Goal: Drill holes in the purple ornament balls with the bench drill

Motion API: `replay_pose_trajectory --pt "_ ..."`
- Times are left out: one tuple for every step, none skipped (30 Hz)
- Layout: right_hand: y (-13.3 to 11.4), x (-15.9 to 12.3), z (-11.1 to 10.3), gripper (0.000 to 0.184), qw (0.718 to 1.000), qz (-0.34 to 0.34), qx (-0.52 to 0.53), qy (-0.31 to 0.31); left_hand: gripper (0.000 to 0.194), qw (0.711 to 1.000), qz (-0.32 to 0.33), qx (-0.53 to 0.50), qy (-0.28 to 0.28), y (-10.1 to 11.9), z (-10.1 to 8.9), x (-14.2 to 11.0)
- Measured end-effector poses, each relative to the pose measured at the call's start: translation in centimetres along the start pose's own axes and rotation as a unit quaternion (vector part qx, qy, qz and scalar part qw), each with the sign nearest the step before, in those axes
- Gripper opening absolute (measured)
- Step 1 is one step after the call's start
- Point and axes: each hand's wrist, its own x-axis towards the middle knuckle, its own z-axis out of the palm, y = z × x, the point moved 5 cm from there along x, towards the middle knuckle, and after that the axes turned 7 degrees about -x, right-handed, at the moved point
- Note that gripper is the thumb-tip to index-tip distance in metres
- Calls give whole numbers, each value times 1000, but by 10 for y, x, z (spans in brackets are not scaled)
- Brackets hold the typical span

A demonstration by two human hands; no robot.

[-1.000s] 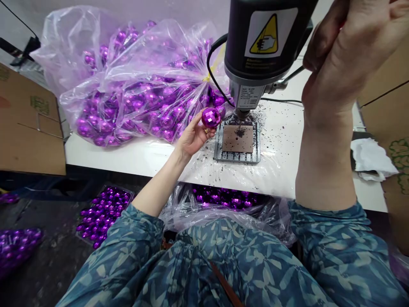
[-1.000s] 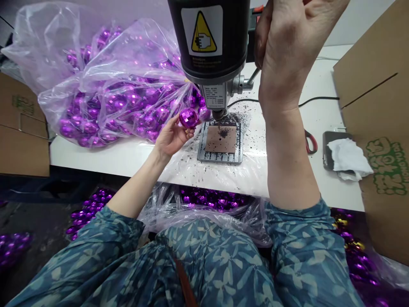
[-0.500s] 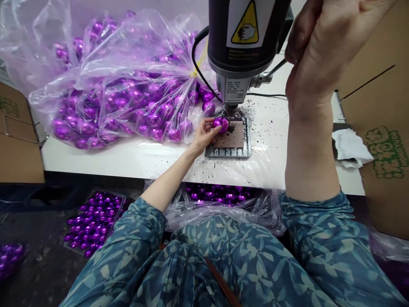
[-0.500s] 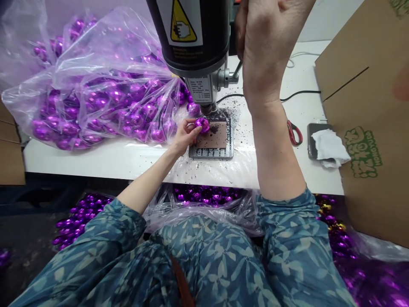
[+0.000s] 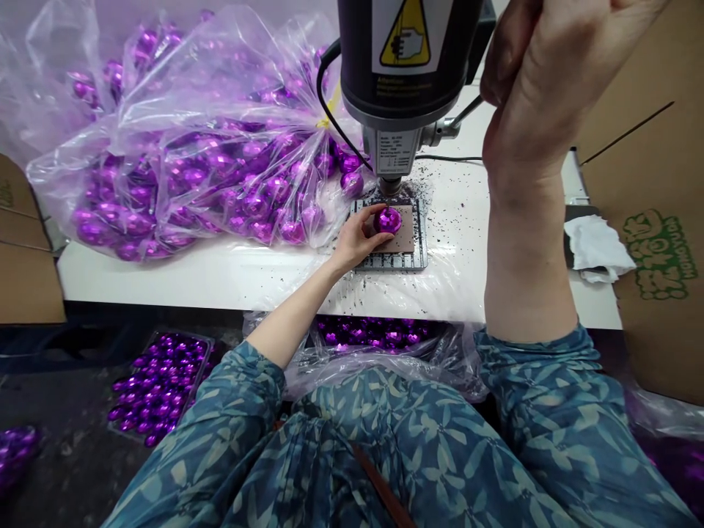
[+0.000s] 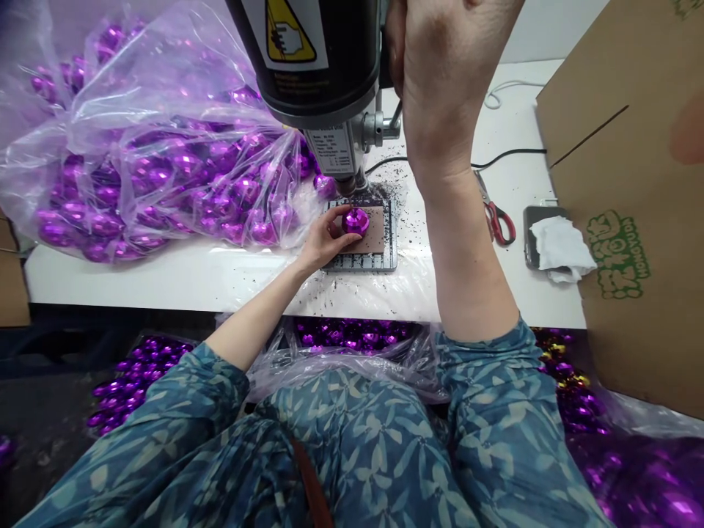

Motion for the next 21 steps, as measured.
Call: replay_pose_trajectory --pt "-1 -1 0 27 1000 -2 6 1 63 1000 11 20 6 1 -1 0" --pt "-2 -1 0 27 1000 -8 9 1 63 999 22 34 9 1 -3 0" --pt "-3 -3 0 28 1000 -17 11 0 62 999 33 40 7 2 -3 1" --pt "-4 -5 -1 29 999 -30 13 1 61 998 41 40 1 1 -3 1" --pt "-4 -8 -2 30 999 -42 14 -2 60 998 47 38 -6 1 -2 2" --pt "-3 -11 -3 31 998 -57 21 0 60 998 51 35 -12 1 -2 2" --pt "-3 -15 -5 32 997 -75 31 5 60 998 55 33 -16 1 -1 2" --pt "-2 -19 -7 32 995 -94 40 11 60 998 57 31 -17 0 0 2" --pt "0 -23 -9 32 992 -113 47 18 60 998 57 29 -16 0 0 1" --pt "2 -27 -11 35 990 -129 51 24 60 998 57 28 -16 0 1 1" --pt "3 -30 -13 41 988 -142 51 28 60 998 57 26 -16 1 1 0" --pt "5 -31 -14 47 987 -151 50 30 61 998 56 25 -16 1 2 0" --pt "7 -32 -14 51 987 -154 47 30 61 998 56 26 -16 1 2 -1" --pt "9 -33 -14 54 986 -156 48 31 60 998 57 28 -16 2 2 -2" --pt "10 -33 -15 55 985 -159 50 37 60 998 58 31 -16 2 2 -2" --pt "11 -33 -16 56 985 -162 51 40 60 998 59 34 -16 3 2 -2" --pt "12 -34 -16 56 984 -165 51 40 59 997 61 36 -16 3 2 -2" --pt "13 -36 -17 54 983 -170 50 38 59 997 61 36 -16 3 2 -2" --pt "14 -38 -17 51 982 -178 50 32 59 997 61 34 -16 3 2 -2" --pt "15 -41 -18 46 981 -187 49 27 59 998 61 32 -14 3 2 -2" --pt "16 -44 -19 40 979 -197 49 23 59 998 60 31 -13 4 2 -2"
